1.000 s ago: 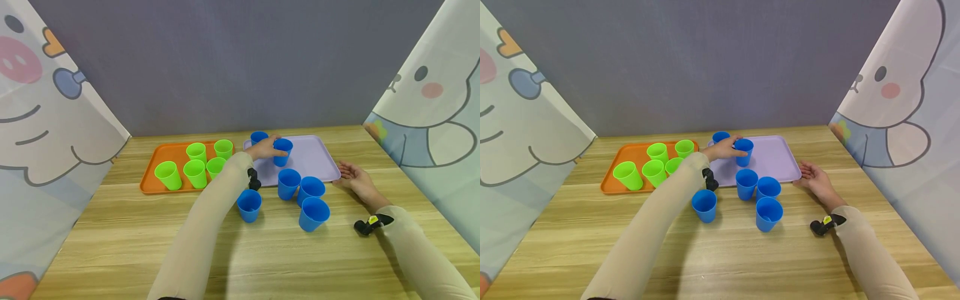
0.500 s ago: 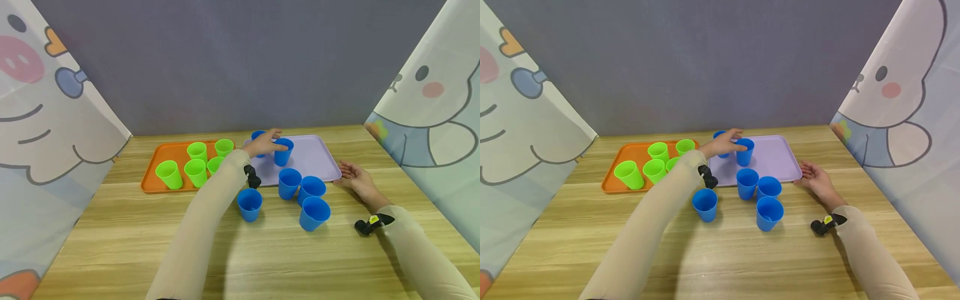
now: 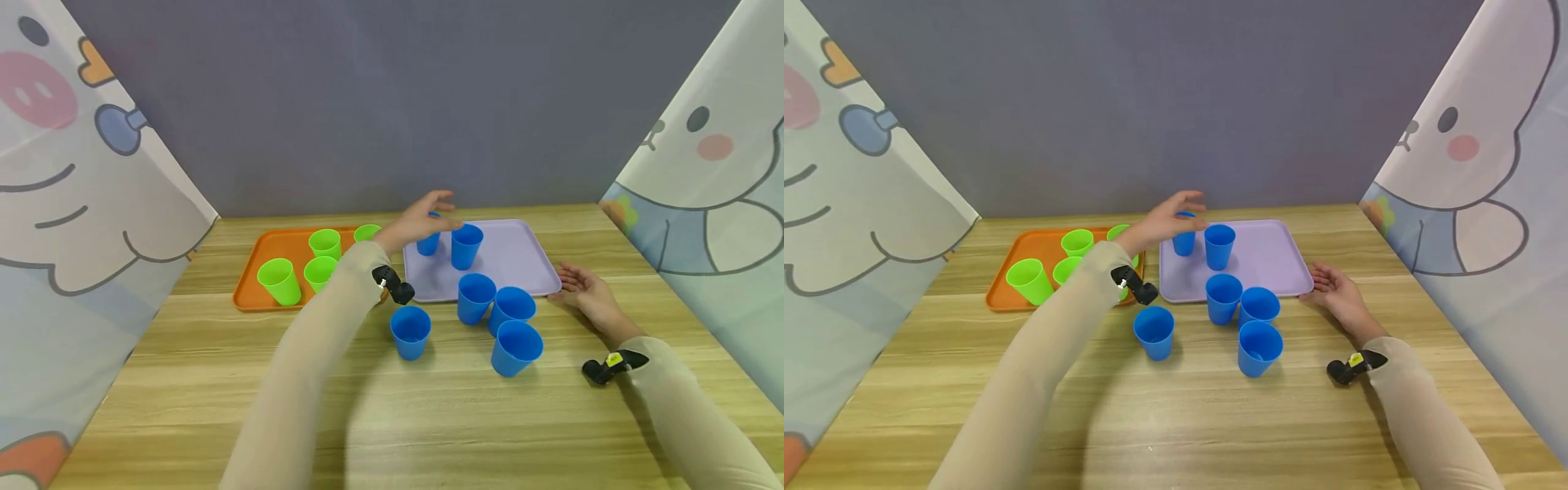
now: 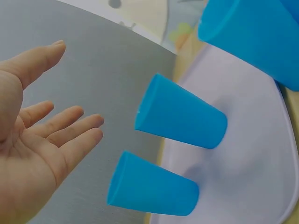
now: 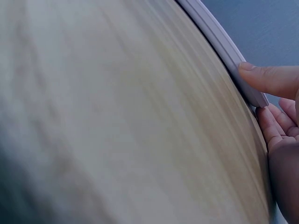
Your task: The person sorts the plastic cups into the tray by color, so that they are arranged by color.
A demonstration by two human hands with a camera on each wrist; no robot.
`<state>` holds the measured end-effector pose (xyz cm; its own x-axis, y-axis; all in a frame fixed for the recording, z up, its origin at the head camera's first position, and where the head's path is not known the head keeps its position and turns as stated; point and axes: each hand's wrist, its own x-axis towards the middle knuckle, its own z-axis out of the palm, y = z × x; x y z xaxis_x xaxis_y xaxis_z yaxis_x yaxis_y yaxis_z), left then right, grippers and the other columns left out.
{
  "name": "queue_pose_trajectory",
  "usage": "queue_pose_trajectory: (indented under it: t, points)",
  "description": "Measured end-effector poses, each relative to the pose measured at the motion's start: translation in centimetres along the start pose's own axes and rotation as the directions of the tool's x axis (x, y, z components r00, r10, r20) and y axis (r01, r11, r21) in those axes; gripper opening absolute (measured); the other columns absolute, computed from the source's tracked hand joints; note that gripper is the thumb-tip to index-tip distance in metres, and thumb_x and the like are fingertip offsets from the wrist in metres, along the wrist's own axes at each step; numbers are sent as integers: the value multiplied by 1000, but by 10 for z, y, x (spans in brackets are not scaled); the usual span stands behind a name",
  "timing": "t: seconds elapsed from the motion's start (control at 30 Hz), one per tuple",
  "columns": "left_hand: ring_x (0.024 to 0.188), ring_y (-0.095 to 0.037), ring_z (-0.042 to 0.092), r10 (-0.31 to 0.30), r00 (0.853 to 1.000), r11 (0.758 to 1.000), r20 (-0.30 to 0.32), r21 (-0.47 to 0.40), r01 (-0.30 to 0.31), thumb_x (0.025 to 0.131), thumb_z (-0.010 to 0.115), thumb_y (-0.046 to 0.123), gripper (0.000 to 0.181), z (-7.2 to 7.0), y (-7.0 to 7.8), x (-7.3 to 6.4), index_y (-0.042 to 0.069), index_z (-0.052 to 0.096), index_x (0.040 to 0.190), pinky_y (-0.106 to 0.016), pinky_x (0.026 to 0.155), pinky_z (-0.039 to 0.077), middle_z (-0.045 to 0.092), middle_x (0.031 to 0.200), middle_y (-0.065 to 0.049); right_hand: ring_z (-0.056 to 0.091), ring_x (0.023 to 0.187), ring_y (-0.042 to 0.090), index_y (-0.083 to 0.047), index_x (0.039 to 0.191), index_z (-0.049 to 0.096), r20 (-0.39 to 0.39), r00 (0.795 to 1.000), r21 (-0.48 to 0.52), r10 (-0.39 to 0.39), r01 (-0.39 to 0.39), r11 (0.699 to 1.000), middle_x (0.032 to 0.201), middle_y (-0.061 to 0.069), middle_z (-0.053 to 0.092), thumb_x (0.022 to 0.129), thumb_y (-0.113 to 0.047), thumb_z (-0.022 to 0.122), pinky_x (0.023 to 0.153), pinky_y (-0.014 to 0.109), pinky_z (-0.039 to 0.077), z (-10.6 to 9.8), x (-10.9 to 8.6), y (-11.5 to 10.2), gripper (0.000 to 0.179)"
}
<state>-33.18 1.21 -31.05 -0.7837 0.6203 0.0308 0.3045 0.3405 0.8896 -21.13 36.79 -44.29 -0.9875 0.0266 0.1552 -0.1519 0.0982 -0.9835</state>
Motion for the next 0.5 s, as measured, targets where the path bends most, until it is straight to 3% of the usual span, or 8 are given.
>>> queue_pose_trajectory:
  t: [0.27, 0.5]
  points:
    - [133, -27, 48, 31, 999, 999, 7, -36, -31, 96, 69, 29, 70, -12, 1, -20, 20, 33, 155, -44, 109, 41, 51, 146, -2, 60, 98, -1, 21, 147, 17, 7, 1000, 18, 10, -10, 1000, 112, -7, 58, 82, 20, 68, 85, 9, 48, 0, 0, 0, 83]
    - [125, -26, 57, 58, 996, 995, 69, -86, -52, 96, 68, 18, 61, -13, -5, -44, 11, 40, 150, -39, 103, 47, 54, 142, -10, 60, 98, -1, 21, 147, 16, 11, 1000, 37, 11, -11, 999, 112, -7, 58, 82, 21, 68, 86, 9, 48, 0, 0, 0, 83]
